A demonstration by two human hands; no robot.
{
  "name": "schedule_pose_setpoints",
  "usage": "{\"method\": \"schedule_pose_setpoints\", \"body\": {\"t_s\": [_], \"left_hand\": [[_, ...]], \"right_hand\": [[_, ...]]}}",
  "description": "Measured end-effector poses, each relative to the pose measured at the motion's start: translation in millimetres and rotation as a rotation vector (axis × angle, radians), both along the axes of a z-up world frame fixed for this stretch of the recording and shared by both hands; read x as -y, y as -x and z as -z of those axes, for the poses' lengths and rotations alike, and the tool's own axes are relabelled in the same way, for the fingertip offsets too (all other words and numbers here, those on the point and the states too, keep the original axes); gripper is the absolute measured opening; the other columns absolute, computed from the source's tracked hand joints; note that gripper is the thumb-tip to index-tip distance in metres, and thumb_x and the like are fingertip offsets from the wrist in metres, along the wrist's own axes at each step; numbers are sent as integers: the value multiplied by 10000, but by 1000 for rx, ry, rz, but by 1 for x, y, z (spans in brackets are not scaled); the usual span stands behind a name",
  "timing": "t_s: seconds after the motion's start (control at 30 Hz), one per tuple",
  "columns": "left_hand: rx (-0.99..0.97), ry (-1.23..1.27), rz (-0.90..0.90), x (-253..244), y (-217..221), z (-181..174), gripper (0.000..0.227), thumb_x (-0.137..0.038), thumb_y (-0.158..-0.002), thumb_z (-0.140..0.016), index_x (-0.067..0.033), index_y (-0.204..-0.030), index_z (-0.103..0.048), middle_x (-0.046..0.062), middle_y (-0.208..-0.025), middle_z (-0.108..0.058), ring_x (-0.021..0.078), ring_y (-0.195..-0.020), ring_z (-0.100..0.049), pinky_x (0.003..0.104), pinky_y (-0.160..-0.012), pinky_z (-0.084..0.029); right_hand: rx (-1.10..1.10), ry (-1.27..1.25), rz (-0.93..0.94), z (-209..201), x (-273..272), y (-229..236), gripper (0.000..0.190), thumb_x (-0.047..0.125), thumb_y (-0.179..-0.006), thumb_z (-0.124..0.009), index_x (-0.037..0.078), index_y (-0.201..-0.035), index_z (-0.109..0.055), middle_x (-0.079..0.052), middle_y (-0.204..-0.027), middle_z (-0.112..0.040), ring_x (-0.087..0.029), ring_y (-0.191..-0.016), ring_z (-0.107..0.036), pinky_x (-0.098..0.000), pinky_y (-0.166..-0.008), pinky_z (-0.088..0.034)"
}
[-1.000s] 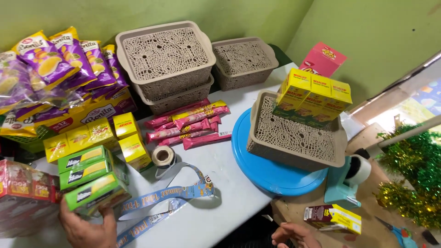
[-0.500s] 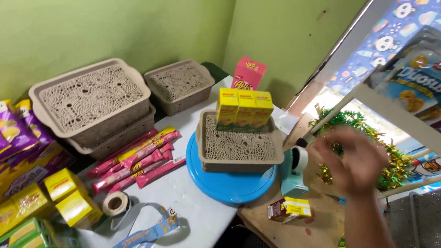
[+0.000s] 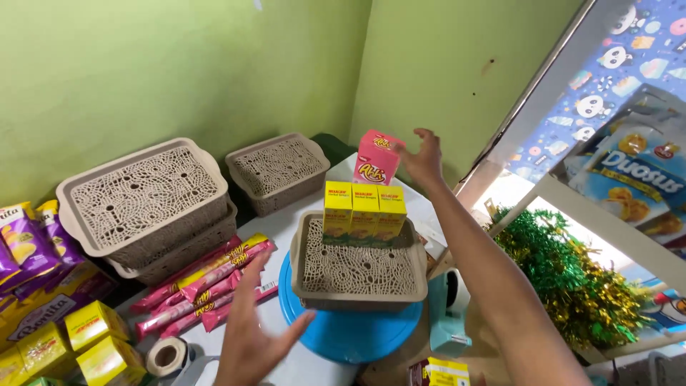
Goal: The person arranges various snack items, including boxes of tea and bags of cookies, into a beige plastic basket. They place the items one by one, stacking them neatly within the basket, which sits on a blue stool in a room with green walls.
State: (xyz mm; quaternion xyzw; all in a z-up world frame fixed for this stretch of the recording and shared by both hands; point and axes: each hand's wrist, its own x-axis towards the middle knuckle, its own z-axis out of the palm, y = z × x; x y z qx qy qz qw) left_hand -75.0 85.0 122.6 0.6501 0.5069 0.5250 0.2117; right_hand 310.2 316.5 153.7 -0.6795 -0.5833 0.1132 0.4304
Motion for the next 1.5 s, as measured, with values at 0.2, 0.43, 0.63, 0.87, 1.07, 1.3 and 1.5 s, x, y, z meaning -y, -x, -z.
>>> {"method": "schedule_pose_setpoints", "body": {"t_s": [0.2,0.43,0.63,0.87,1.07,1.3,1.5], "left_hand": [[-375,290,397,-110,-55,-28,1288,-315,-652,-974,42,-1594,-171,254,-1567,-417,469,-1472,-342,595,-1233,-261],[-817,345,313,-125,-77,-11,1140,-653,-717,-854,-97,-1567,-336,65,-1647,-329,328,-1513,-266,672,-1102,-343],[-862,396,333,-117,-74,-18,1156,-711,-759,-791,-106,-1600,-278,63,-1674,-266,299,-1531,-218,672,-1108,-292],[-855,420,367,-117,-75,-17,1131,-668,-793,-800,-84,-1598,-261,85,-1667,-249,302,-1535,-188,673,-1122,-242],[-837,426,390,-113,-78,-44,1087,-586,-765,-867,-45,-1548,-342,143,-1642,-288,349,-1556,-170,742,-1165,-195],[246,250,590,-108,-114,-40,826,-438,-828,-828,-37,-1473,-502,193,-1338,-692,378,-1296,-633,533,-1035,-474],[762,268,617,-79,-109,-30,132,-121,-797,-829,-18,-869,-786,143,-927,-826,273,-888,-808,381,-795,-712]], "right_hand": [[92,44,-442,-60,77,35,560,384,-897,-732,240,-1409,-559,-60,-1250,-666,-294,-1234,-631,-439,-1076,-447],[355,403,-606,-61,81,38,947,451,-671,-926,181,-1484,-522,-195,-1331,-674,-400,-1264,-622,-507,-1092,-475],[-304,430,-675,-40,35,10,693,175,-662,-937,24,-1288,-682,-168,-985,-771,-248,-848,-746,-415,-826,-604],[-834,522,-506,27,-20,-53,449,197,-814,-766,-77,-1153,-658,-220,-874,-732,-334,-712,-762,-456,-671,-629],[-1063,354,-501,13,1,-58,451,258,-797,-731,-54,-1118,-675,-219,-889,-738,-342,-689,-757,-471,-719,-628],[-1193,263,-614,1,71,11,371,308,-848,-666,-27,-1002,-704,-212,-776,-734,-324,-609,-751,-469,-681,-618],[-1378,682,-1326,20,84,-4,529,358,-938,-681,-37,-1275,-579,-176,-1210,-734,-350,-1042,-754,-377,-835,-664]]}}
